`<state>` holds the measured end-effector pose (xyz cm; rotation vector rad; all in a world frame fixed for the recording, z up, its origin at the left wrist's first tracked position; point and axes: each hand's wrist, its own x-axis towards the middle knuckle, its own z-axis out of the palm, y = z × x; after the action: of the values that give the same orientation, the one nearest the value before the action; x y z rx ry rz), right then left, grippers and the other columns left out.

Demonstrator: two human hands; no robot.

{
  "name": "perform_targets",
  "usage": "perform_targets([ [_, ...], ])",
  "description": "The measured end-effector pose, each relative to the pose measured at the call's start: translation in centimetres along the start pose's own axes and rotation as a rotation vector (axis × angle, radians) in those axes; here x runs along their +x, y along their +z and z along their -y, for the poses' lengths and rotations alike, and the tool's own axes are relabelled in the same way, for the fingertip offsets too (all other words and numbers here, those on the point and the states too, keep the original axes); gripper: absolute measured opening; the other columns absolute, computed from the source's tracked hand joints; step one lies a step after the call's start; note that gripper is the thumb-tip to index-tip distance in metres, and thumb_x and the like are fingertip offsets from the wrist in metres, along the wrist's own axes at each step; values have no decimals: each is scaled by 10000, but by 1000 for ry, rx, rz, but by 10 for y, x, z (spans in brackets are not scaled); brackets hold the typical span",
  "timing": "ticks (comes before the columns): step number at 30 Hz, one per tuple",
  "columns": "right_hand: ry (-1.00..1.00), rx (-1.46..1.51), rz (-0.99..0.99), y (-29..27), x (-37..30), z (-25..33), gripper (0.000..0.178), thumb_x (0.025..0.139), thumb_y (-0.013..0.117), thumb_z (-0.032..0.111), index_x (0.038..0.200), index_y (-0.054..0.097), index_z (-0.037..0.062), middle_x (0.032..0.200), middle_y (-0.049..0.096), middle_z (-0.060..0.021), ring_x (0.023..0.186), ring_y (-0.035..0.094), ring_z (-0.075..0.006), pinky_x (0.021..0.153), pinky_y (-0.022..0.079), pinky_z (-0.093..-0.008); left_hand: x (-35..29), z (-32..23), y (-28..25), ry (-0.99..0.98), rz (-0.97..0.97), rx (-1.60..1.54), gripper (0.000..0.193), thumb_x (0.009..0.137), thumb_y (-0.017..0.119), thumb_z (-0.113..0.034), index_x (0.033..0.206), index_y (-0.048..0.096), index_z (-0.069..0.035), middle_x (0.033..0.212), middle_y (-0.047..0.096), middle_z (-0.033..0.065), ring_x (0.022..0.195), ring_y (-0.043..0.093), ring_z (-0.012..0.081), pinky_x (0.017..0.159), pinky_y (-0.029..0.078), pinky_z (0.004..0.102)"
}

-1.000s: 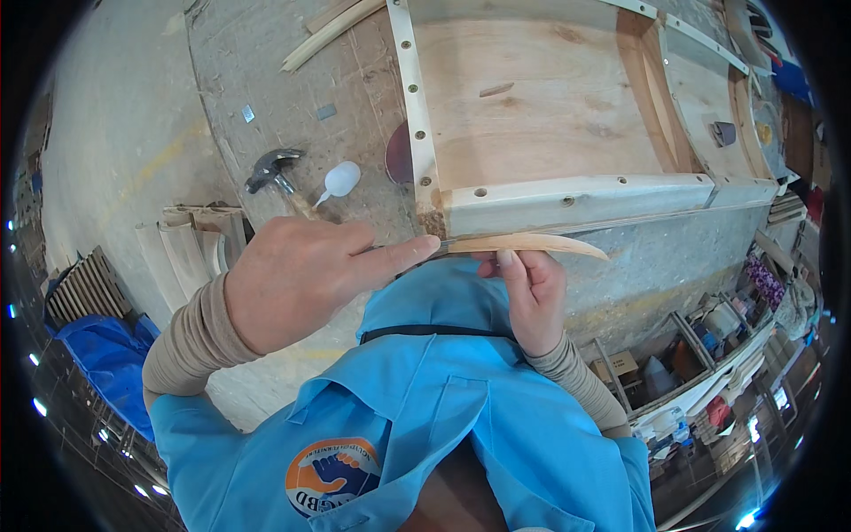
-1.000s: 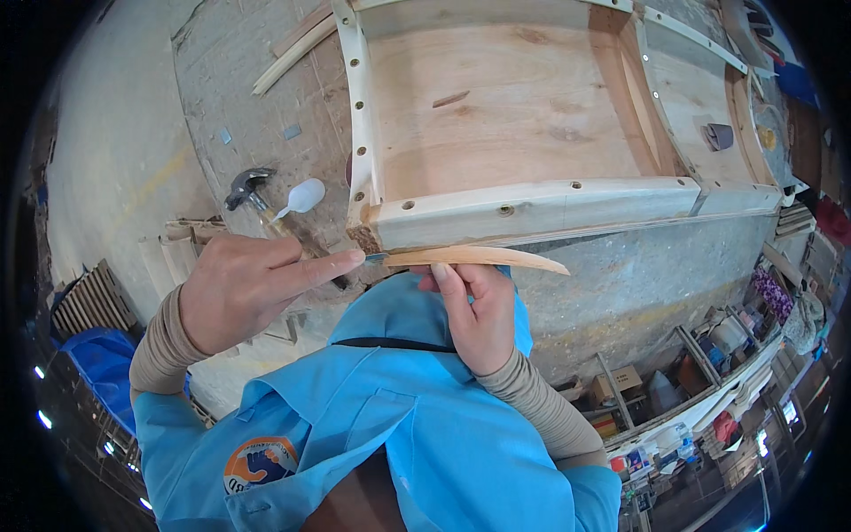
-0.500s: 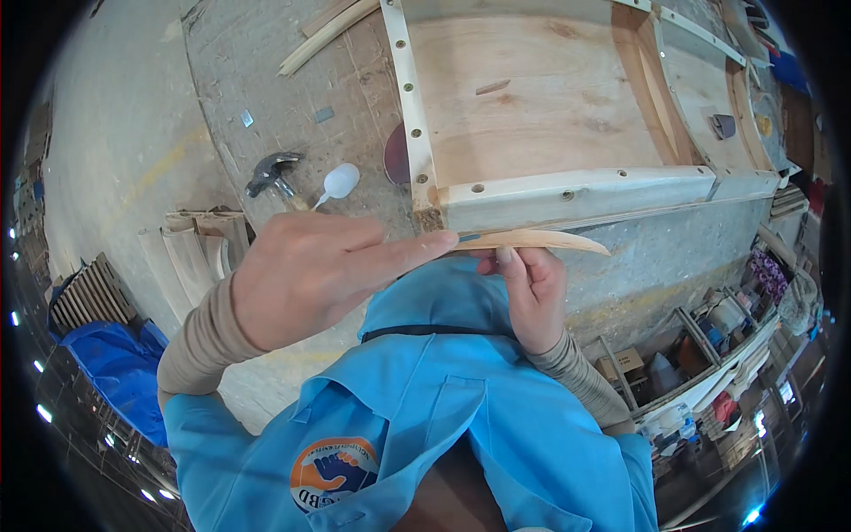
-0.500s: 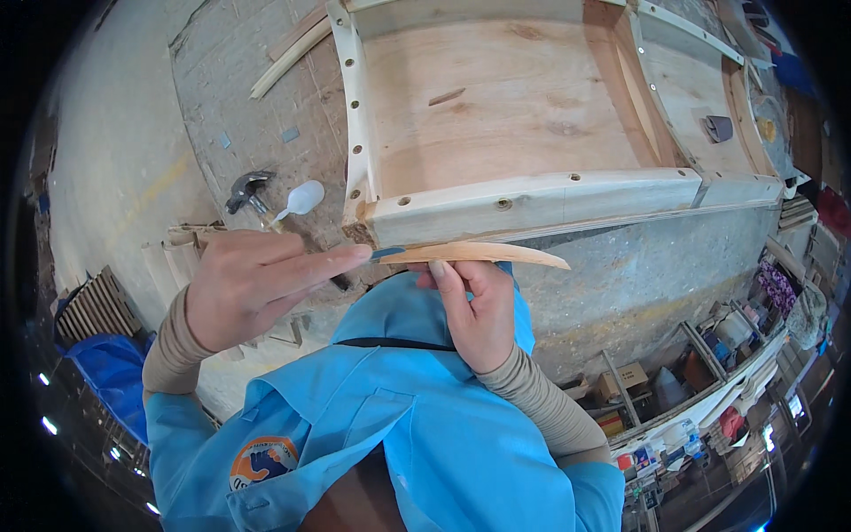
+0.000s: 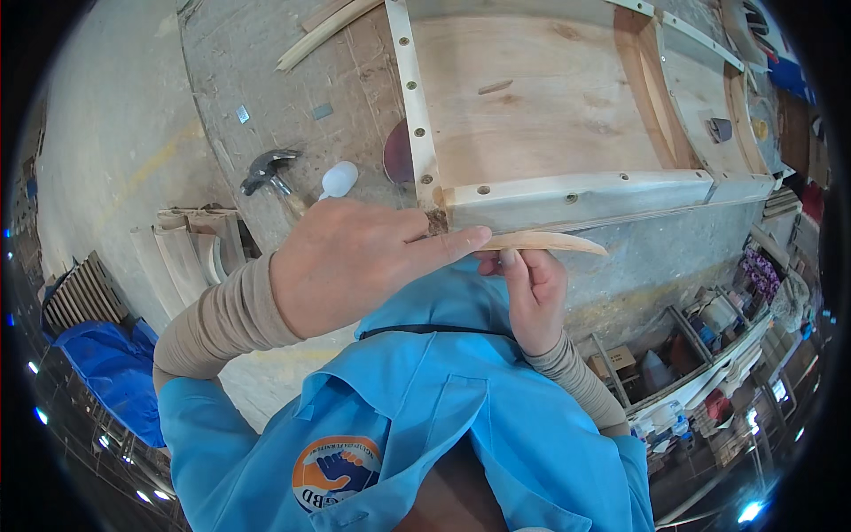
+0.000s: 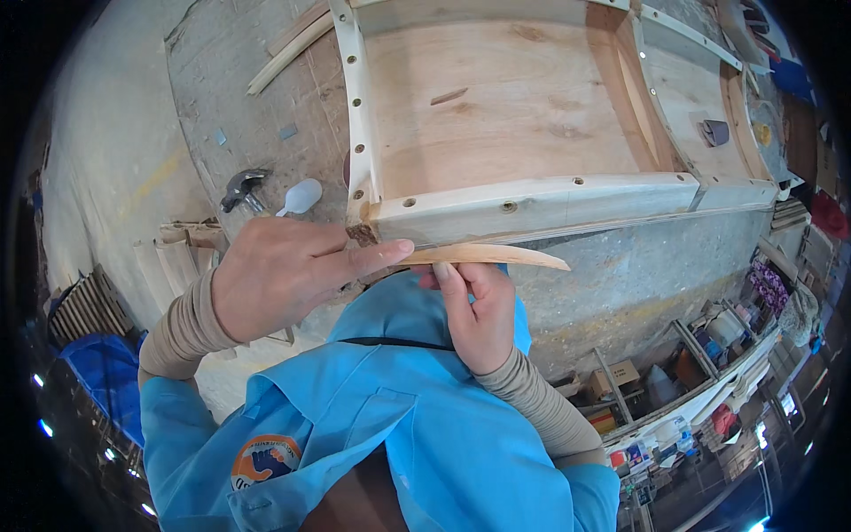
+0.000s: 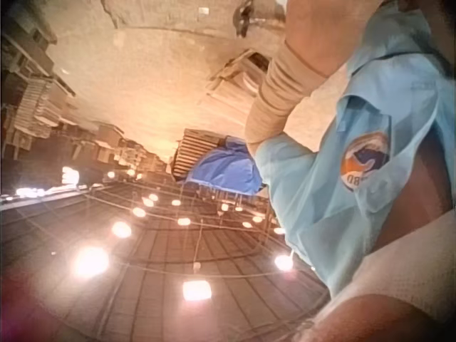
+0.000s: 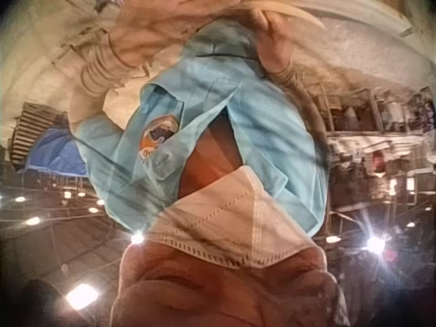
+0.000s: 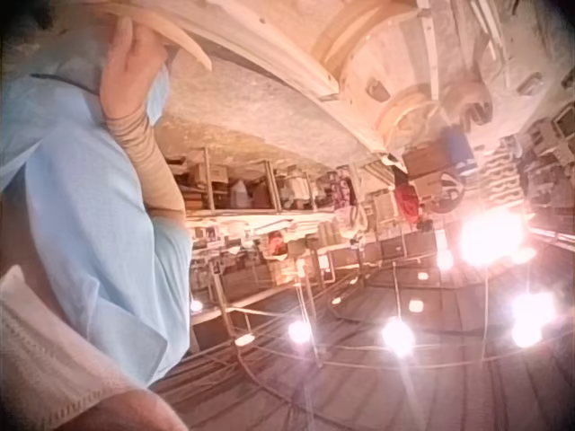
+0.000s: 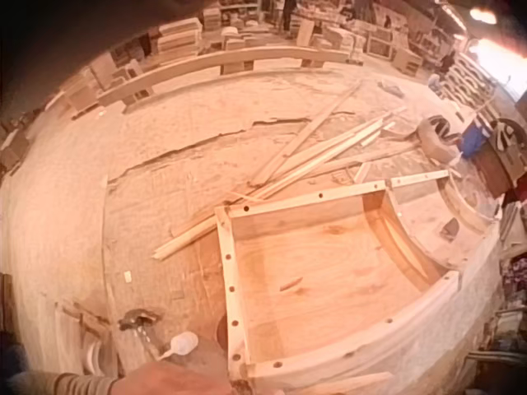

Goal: The person assembles a wooden chair frame by applying glue to joints and inserting small wooden dowels. They use a utility knife to scrape excess glue and a hammer to tap the dowels into place. The person then lifts the assembled frame and places it on a workbench.

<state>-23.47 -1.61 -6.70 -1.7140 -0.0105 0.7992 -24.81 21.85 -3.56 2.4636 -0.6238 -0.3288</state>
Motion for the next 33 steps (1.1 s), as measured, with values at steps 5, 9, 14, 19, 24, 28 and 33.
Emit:
perform_targets([
  [5, 11, 14, -11, 3, 1, -5, 238, 986, 466, 96, 1036, 644, -52, 916, 693, -121, 794, 660, -151, 724, 537, -274, -11, 5, -11, -18, 43, 30, 476, 773, 590, -108, 1244, 604, -172, 640, 475, 14, 518, 539, 154, 430, 429, 286],
  [9, 12, -7, -22, 6, 4, -10, 236, 988, 471, 106, 1012, 648, -48, 886, 689, -102, 791, 650, -142, 731, 526, -268, -20, 6, -10, -39, 35, 73, 469, 770, 588, -103, 1233, 610, -170, 629, 461, 13, 516, 530, 153, 431, 429, 289],
  [14, 35, 58, -38, 10, 6, -13, 237, 990, 480, 121, 999, 646, -47, 831, 672, -78, 769, 631, -127, 736, 519, -265, -22, 8, -11, -60, 45, 84, 462, 761, 625, -130, 1220, 615, -176, 624, 449, 18, 516, 528, 160, 427, 420, 300],
  [19, 19, 49, -53, 10, 8, -10, 246, 993, 474, 131, 994, 651, -40, 831, 672, -82, 770, 634, -130, 729, 519, -268, -24, 8, -16, -57, 36, 78, 480, 745, 670, -170, 1221, 609, -189, 623, 441, 14, 515, 527, 163, 426, 413, 308],
  [24, 13, 35, -38, 7, 8, -10, 245, 992, 471, 125, 991, 651, -40, 817, 668, -86, 761, 631, -130, 715, 518, -269, -23, 4, -19, -63, 48, 93, 504, 738, 690, -193, 1234, 596, -197, 619, 432, 8, 511, 523, 160, 428, 415, 313],
  [28, 9, 5, 18, 3, 6, -10, 264, 1015, 430, 145, 1004, 615, -43, 869, 639, -76, 804, 612, -125, 738, 530, -280, -23, 4, -22, -67, 40, 61, 555, 714, 716, -193, 1254, 589, -199, 627, 448, 6, 500, 513, 159, 426, 407, 312],
  [33, 15, 45, -29, 7, 8, -9, 242, 990, 468, 119, 988, 647, -44, 805, 665, -88, 741, 626, -132, 705, 513, -266, -21, 5, -26, -89, -29, -120, 579, 693, 736, -170, 1255, 600, -199, 606, 451, 9, 499, 506, 166, 430, 403, 318],
])
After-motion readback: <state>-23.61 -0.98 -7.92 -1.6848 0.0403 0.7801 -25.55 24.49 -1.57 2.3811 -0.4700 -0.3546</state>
